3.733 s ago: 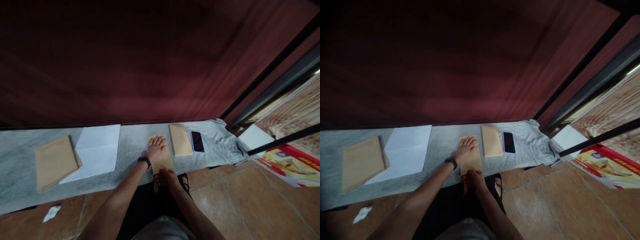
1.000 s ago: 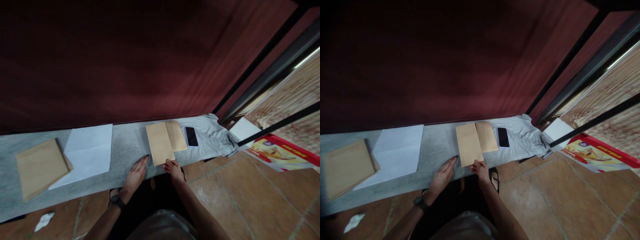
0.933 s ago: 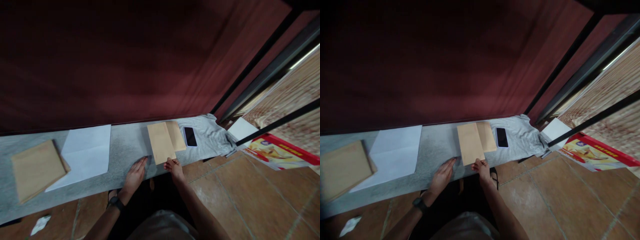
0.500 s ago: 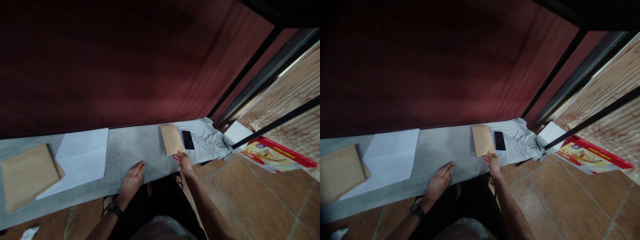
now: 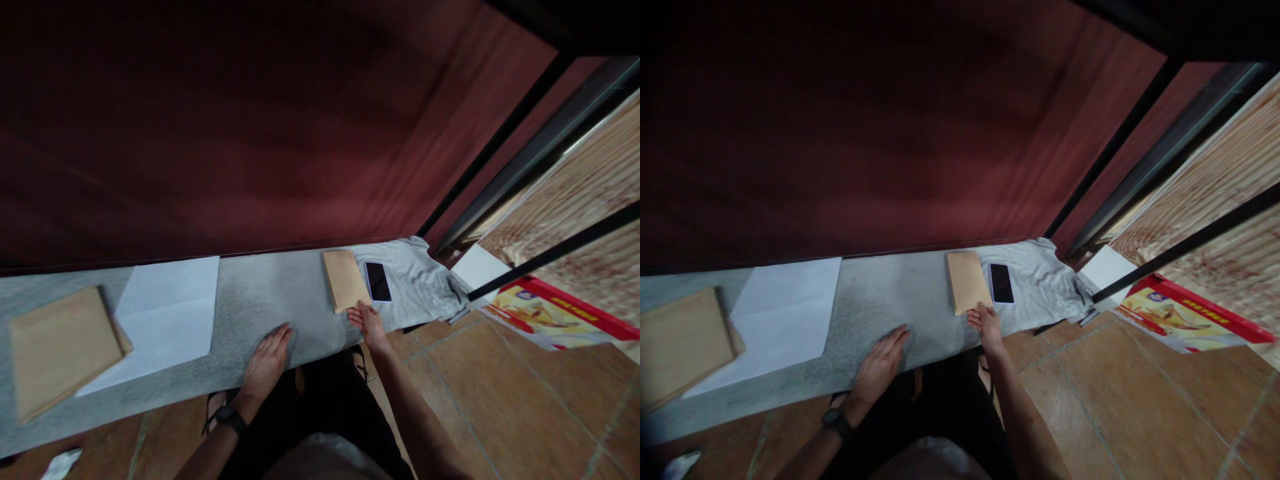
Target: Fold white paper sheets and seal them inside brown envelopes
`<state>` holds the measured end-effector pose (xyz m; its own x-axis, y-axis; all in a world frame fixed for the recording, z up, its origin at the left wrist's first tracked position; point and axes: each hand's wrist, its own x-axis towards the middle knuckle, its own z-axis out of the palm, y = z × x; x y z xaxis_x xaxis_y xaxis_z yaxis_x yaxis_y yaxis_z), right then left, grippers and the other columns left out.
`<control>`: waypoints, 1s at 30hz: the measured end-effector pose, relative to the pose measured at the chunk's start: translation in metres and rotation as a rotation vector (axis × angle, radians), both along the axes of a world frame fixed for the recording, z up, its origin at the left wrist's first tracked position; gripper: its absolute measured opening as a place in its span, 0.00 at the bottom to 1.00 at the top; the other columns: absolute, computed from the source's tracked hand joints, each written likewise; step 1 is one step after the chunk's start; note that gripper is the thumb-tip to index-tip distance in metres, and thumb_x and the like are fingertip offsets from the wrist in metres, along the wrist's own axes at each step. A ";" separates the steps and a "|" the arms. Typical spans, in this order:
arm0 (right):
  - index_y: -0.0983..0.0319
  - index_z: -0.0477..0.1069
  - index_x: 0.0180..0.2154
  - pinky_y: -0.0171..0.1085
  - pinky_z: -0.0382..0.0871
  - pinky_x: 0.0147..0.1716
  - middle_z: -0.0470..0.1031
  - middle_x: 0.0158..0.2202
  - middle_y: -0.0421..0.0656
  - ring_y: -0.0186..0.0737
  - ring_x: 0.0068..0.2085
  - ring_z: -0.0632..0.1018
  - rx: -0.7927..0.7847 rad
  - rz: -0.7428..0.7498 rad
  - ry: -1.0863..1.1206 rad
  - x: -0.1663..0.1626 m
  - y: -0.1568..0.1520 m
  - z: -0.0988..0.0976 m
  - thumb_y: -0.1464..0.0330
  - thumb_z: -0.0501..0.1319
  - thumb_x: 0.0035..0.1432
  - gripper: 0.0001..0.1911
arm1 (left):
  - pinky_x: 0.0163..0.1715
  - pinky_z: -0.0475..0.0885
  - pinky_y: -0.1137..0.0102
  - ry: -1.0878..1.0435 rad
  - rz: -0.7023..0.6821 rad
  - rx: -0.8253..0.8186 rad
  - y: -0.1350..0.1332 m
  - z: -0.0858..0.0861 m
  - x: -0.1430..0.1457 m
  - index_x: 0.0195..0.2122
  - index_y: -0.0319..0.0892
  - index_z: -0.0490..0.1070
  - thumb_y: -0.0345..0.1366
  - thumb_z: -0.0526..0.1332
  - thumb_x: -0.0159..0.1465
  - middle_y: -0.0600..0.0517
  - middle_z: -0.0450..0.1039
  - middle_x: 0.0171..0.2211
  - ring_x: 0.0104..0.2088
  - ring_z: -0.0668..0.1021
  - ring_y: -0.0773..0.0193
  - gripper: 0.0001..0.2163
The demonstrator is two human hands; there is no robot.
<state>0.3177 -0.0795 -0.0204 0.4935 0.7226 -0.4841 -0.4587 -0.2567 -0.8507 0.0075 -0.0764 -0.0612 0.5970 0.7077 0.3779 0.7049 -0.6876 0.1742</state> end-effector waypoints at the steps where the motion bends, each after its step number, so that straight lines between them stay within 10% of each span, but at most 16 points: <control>1: 0.62 0.74 0.27 0.32 0.76 0.25 0.82 0.26 0.45 0.38 0.24 0.80 -0.002 0.005 -0.005 0.000 0.001 0.000 0.59 0.67 0.58 0.14 | 0.57 0.73 0.59 -0.007 0.002 -0.004 0.000 0.000 0.000 0.59 0.40 0.70 0.26 0.49 0.66 0.44 0.72 0.60 0.57 0.77 0.55 0.22; 15: 0.60 0.73 0.27 0.37 0.78 0.27 0.83 0.28 0.48 0.42 0.27 0.82 0.008 0.081 -0.044 0.005 -0.005 -0.009 0.55 0.63 0.57 0.16 | 0.62 0.68 0.60 -0.046 0.050 -0.045 -0.006 0.007 0.001 0.61 0.43 0.68 0.27 0.50 0.69 0.47 0.70 0.62 0.61 0.73 0.58 0.21; 23: 0.60 0.74 0.31 0.37 0.76 0.25 0.80 0.26 0.43 0.40 0.25 0.79 0.126 0.133 -0.237 -0.005 -0.017 -0.033 0.45 0.69 0.47 0.24 | 0.67 0.50 0.42 -0.072 0.740 0.048 0.009 0.032 -0.065 0.70 0.29 0.52 0.44 0.50 0.71 0.31 0.49 0.71 0.72 0.49 0.41 0.31; 30: 0.60 0.75 0.34 0.33 0.73 0.23 0.79 0.27 0.42 0.36 0.24 0.76 0.151 0.149 -0.396 -0.013 -0.020 -0.037 0.45 0.66 0.52 0.25 | 0.62 0.63 0.50 0.157 0.861 -0.121 0.002 0.030 -0.114 0.61 0.25 0.66 0.47 0.54 0.69 0.26 0.65 0.62 0.65 0.67 0.39 0.29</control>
